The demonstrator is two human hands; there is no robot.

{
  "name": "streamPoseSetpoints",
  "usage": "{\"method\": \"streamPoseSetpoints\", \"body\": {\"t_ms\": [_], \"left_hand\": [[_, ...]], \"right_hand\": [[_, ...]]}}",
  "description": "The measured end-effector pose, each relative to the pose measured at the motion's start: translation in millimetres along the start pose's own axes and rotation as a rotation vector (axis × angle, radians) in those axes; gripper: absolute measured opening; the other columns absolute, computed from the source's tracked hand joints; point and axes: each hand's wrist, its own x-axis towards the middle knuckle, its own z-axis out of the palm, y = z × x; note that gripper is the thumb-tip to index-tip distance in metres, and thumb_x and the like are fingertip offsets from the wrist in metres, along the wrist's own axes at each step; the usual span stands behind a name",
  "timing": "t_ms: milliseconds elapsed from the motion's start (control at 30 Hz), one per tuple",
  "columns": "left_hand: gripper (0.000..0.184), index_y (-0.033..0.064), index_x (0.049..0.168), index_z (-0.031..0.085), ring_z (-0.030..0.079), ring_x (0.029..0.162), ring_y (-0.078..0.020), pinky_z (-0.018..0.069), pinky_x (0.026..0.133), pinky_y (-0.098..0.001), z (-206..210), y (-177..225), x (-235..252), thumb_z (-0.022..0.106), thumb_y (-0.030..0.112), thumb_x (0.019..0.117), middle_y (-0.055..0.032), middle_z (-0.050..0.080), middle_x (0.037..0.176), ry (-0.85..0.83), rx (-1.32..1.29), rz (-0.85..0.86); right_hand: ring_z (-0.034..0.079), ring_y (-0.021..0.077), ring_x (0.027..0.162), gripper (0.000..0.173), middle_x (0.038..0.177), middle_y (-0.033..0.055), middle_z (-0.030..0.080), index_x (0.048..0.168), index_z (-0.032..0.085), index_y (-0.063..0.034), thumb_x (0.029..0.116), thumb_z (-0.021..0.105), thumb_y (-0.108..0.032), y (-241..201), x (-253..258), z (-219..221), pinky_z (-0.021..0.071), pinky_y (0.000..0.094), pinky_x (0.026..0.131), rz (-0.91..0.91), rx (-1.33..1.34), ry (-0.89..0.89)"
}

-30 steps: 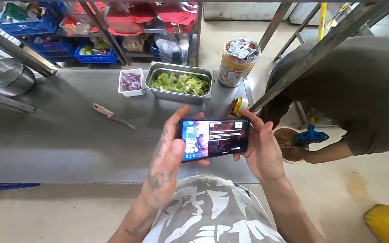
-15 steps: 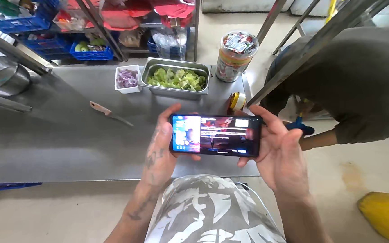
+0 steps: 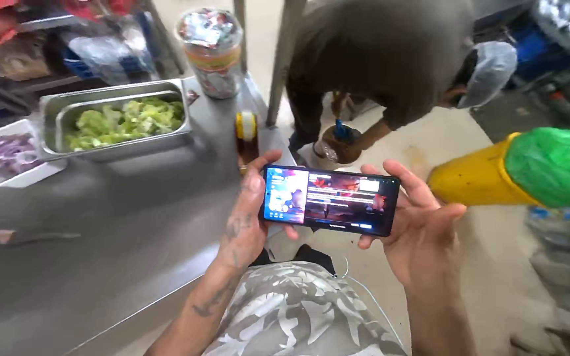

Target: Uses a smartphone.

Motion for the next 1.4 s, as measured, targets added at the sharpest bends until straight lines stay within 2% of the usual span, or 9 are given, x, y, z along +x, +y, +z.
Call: {"method": "streamPoseSetpoints", "body": {"t_ms": [167,367,533,733,833,967,1200,1333,1400], "left_hand": [[0.075,0.0201,0.158,0.028,0.07,0.107,-0.0238,0.0627,0.057,-0.0326,67,-11,4,0.041,0.066,0.1004,-0.0097,0.05,0.15,-0.131,0.122,-0.048],[0.08,0.0226,0.16,0.024,0.059,0.128,-0.0295,0.0648,0.073,-0.0438,145,-28,-21,0.043,0.069,0.0981,-0.0069,0.041,0.158,-0.052,0.291,-0.005],[0.083,0.0197,0.16,0.023,0.063,0.122,-0.0298,0.0648,0.072,-0.0416,190,-51,-43,0.045,0.069,0.097,-0.0095,0.04,0.158,0.111,0.325,0.052],[0.067,0.0268,0.154,0.035,0.072,0.103,-0.0256,0.0634,0.059,-0.0388,230,-88,-19,0.036,0.068,0.1003,-0.007,0.054,0.146,0.19,0.305,0.005],[0.06,0.0256,0.149,0.042,0.074,0.089,-0.0222,0.0627,0.055,-0.0364,255,-118,21,0.032,0.063,0.1033,-0.008,0.064,0.128,0.118,0.248,-0.068],[0.057,0.0258,0.144,0.047,0.074,0.078,-0.0187,0.061,0.05,-0.0332,306,-164,78,0.028,0.062,0.1042,-0.0071,0.069,0.117,-0.1,0.225,-0.241],[0.064,0.0218,0.149,0.042,0.074,0.083,-0.0208,0.0612,0.052,-0.0324,384,-223,147,0.028,0.065,0.1032,-0.0108,0.067,0.123,-0.554,0.197,-0.406],[0.07,0.0202,0.151,0.039,0.074,0.091,-0.0233,0.0632,0.056,-0.0358,403,-227,181,0.035,0.068,0.1006,-0.0125,0.063,0.129,-0.674,0.148,-0.395],[0.075,0.0188,0.153,0.036,0.072,0.102,-0.026,0.0642,0.061,-0.0374,402,-221,205,0.04,0.071,0.098,-0.0122,0.057,0.141,-0.711,0.117,-0.353]], "right_hand": [[0.073,0.0215,0.096,0.077,0.143,0.0105,0.059,0.147,0.047,-0.0162,0.0932,0.047,-0.072,10,-19,-66,0.0612,0.0306,0.053,0.036,0.001,0.156],[0.073,0.0172,0.093,0.074,0.139,0.0073,0.062,0.145,0.05,-0.0179,0.0973,0.035,-0.073,21,-18,-126,0.058,0.0259,0.051,0.095,0.12,0.044],[0.073,0.0188,0.099,0.072,0.14,0.0075,0.061,0.147,0.046,-0.0167,0.0984,0.039,-0.07,17,-18,-161,0.0605,0.0283,0.053,0.147,0.211,-0.152],[0.072,0.0204,0.103,0.078,0.146,0.0086,0.056,0.15,0.045,-0.0169,0.0954,0.043,-0.073,-25,-42,-225,0.0625,0.032,0.056,0.082,0.235,-0.158],[0.071,0.0233,0.106,0.083,0.146,0.0111,0.055,0.151,0.043,-0.0131,0.0939,0.045,-0.073,-50,-66,-265,0.0635,0.0338,0.058,-0.03,0.221,-0.043],[0.071,0.0212,0.105,0.085,0.148,0.0105,0.053,0.153,0.04,-0.0133,0.0945,0.041,-0.075,-79,-111,-310,0.0615,0.0297,0.053,-0.156,0.086,0.224],[0.072,0.0223,0.098,0.081,0.146,0.0127,0.054,0.151,0.042,-0.0117,0.0966,0.042,-0.071,-84,-155,-371,0.0619,0.0308,0.053,-0.261,0.007,0.66],[0.073,0.0215,0.092,0.079,0.142,0.0118,0.058,0.149,0.045,-0.0132,0.0956,0.042,-0.072,-75,-134,-399,0.0601,0.0301,0.05,-0.249,0.002,0.788],[0.073,0.0204,0.091,0.079,0.141,0.0104,0.059,0.148,0.046,-0.0153,0.0952,0.041,-0.073,-69,-105,-413,0.0594,0.0291,0.05,-0.226,0.006,0.794]]}}
